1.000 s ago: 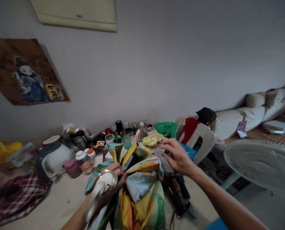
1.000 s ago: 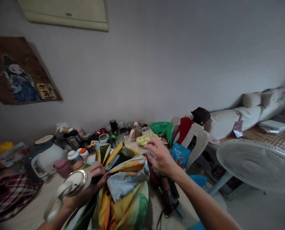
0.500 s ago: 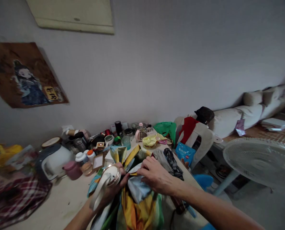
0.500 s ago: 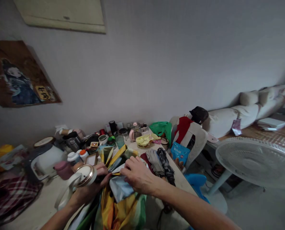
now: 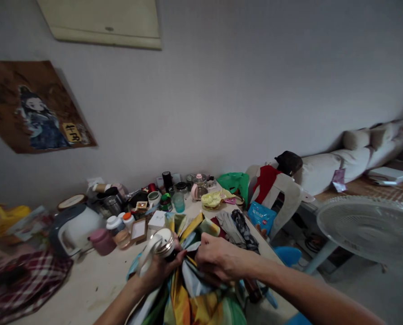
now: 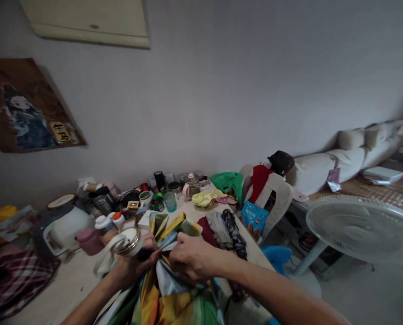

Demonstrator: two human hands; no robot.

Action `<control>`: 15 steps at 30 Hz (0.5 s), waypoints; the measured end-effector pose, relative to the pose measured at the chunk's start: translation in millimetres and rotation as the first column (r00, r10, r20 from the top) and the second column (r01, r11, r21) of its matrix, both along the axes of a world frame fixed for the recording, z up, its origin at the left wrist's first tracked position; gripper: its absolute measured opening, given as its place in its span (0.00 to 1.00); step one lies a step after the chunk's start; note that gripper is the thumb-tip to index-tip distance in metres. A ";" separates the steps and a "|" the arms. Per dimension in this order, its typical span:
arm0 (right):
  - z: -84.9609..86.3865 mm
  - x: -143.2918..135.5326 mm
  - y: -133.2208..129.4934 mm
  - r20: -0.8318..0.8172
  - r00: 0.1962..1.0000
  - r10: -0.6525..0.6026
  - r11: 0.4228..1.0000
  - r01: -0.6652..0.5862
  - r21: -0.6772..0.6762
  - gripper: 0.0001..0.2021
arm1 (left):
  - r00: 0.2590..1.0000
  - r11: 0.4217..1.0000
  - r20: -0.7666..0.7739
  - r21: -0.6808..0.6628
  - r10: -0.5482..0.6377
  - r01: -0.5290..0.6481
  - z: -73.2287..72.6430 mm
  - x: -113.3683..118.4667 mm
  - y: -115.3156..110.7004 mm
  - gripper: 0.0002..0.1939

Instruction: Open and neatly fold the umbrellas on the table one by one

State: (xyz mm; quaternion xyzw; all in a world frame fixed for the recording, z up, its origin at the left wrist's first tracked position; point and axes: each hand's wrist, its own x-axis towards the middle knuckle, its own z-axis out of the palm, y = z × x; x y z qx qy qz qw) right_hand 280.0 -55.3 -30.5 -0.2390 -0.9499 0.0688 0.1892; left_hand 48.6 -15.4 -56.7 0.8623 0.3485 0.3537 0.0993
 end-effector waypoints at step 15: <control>58.5 75.1 28.3 -0.282 0.944 -0.174 0.984 0.153 -0.096 0.10 | 0.981 0.983 -0.073 -0.055 -0.177 0.173 42.1 4.3 -10.7 0.12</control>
